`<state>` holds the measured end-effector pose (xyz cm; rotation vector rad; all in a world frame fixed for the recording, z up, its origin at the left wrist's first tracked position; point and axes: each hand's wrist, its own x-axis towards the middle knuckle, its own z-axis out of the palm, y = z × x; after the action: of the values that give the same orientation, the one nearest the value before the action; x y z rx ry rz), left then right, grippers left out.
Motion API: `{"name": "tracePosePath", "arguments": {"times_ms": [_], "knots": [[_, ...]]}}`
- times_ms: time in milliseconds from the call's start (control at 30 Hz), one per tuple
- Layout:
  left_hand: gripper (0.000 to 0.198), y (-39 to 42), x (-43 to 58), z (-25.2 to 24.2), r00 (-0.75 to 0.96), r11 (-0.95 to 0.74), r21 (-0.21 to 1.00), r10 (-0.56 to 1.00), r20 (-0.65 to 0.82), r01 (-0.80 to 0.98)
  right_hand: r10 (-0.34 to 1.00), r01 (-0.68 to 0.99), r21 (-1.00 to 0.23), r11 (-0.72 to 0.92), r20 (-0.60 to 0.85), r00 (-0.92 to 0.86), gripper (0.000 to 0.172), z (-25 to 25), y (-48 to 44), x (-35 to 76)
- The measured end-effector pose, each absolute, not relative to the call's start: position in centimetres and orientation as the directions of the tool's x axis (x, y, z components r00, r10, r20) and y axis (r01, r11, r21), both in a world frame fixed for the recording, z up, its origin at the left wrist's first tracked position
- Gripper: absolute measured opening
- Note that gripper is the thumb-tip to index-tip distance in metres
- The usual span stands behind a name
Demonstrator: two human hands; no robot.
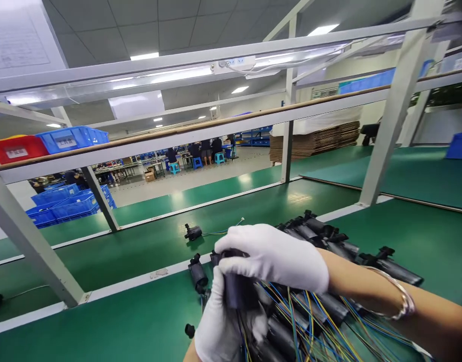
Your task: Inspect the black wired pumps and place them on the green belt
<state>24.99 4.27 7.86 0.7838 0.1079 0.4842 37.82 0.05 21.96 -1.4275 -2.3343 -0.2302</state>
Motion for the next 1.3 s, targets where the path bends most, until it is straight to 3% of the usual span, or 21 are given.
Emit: {"name": "tracePosePath", "arguments": {"times_ms": [100, 167, 500, 567, 667, 733, 800, 933, 1067, 1300], "knots": [[0.082, 4.0, 23.9, 7.8, 0.876, 0.649, 0.609, 0.448, 0.179, -0.457, 0.799, 0.793, -0.334, 0.51, 0.526, -0.292, 0.037, 21.8, -0.4, 37.6], [0.082, 4.1, 23.2, 7.9, 0.865, 0.655, 0.573, 0.443, 0.236, -0.492, 0.814, 0.768, -0.413, 0.489, 0.532, -0.232, 0.042, 21.4, -0.5, 37.9], [0.083, 5.2, 21.4, 7.0, 0.809, 0.533, 0.621, 0.487, 0.331, -0.575, 0.89, 0.748, -0.532, 0.398, 0.422, -0.173, 0.049, 19.7, -0.8, 38.3], [0.081, 5.5, 20.9, 7.5, 0.765, 0.387, 0.707, 0.546, 0.341, -0.591, 0.886, 0.751, -0.519, 0.408, 0.424, -0.188, 0.056, 19.2, -0.8, 38.4], [0.058, 5.7, 20.4, 8.6, 0.559, -0.081, 0.858, 0.726, 0.4, -0.507, 0.858, 0.732, -0.486, 0.478, 0.438, -0.27, 0.068, 17.8, -0.6, 38.7], [0.052, 5.7, 20.5, 9.1, 0.368, -0.338, 0.863, 0.8, 0.474, -0.376, 0.832, 0.702, -0.474, 0.532, 0.447, -0.329, 0.074, 16.7, -0.6, 38.7], [0.062, 5.5, 20.7, 9.1, 0.223, -0.448, 0.842, 0.825, 0.519, -0.301, 0.818, 0.682, -0.473, 0.558, 0.454, -0.354, 0.076, 15.8, -0.6, 38.5], [0.052, 5.0, 20.9, 8.7, 0.207, -0.378, 0.88, 0.872, 0.443, -0.288, 0.823, 0.682, -0.483, 0.55, 0.454, -0.343, 0.076, 14.8, -0.6, 38.0], [0.066, 4.6, 20.7, 9.0, 0.225, -0.319, 0.915, 0.9, 0.374, -0.246, 0.835, 0.657, -0.528, 0.538, 0.444, -0.326, 0.077, 14.4, -0.1, 37.7], [0.068, 4.8, 21.2, 8.9, 0.217, -0.301, 0.91, 0.905, 0.367, -0.283, 0.89, 0.661, -0.602, 0.447, 0.37, -0.265, 0.076, 13.7, 0.7, 37.8]]}}
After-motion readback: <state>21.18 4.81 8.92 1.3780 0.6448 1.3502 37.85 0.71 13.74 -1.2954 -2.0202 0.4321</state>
